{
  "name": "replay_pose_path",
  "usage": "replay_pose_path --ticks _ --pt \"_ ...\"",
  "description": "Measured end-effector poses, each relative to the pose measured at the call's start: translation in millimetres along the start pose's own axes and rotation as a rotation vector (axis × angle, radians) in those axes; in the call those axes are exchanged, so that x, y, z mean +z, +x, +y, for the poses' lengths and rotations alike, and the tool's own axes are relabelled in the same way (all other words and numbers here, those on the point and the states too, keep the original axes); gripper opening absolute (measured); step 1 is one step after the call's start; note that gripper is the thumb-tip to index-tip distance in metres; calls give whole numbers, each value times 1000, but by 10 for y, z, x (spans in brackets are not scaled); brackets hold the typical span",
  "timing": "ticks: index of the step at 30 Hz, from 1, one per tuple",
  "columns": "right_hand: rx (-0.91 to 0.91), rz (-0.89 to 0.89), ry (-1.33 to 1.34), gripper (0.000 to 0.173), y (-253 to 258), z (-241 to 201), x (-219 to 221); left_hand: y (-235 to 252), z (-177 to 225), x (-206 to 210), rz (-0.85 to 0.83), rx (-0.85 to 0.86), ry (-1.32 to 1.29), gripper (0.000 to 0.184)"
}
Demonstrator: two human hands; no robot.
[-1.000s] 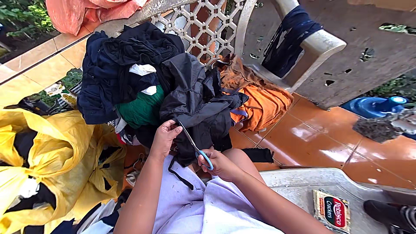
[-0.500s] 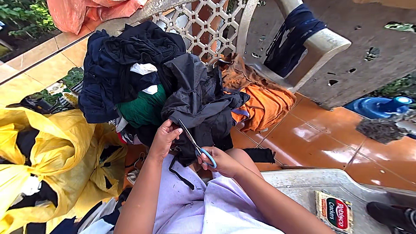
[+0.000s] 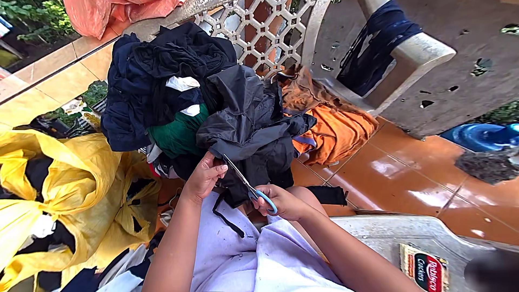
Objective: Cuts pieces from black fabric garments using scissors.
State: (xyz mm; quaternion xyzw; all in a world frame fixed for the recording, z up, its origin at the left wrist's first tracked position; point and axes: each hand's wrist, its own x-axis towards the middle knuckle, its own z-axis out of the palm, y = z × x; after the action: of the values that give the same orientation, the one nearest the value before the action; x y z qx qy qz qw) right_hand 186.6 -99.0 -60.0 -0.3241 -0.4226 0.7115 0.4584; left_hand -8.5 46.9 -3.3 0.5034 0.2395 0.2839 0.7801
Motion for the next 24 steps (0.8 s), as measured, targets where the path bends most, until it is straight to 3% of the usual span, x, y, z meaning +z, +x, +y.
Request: replay_pose_path --ticks 5,14,16,20,22,24 --pt "-9 -33 0 35 16 -38 -2 6 -9 -28 -171 -20 33 43" --pt "-97 -32 -43 25 -11 -27 30 -43 43 -3 -220 14 73 43" --pt "-106 -7 -70 26 -21 -36 28 -88 112 36 -135 33 148 38" --pt "-76 108 -252 21 -46 -102 94 -133 264 252 248 68 189 12" --pt "-66 130 -343 22 -52 -117 113 -121 318 303 377 94 204 14" --pt "-53 137 -381 22 -60 -119 117 -90 361 286 448 128 220 29"
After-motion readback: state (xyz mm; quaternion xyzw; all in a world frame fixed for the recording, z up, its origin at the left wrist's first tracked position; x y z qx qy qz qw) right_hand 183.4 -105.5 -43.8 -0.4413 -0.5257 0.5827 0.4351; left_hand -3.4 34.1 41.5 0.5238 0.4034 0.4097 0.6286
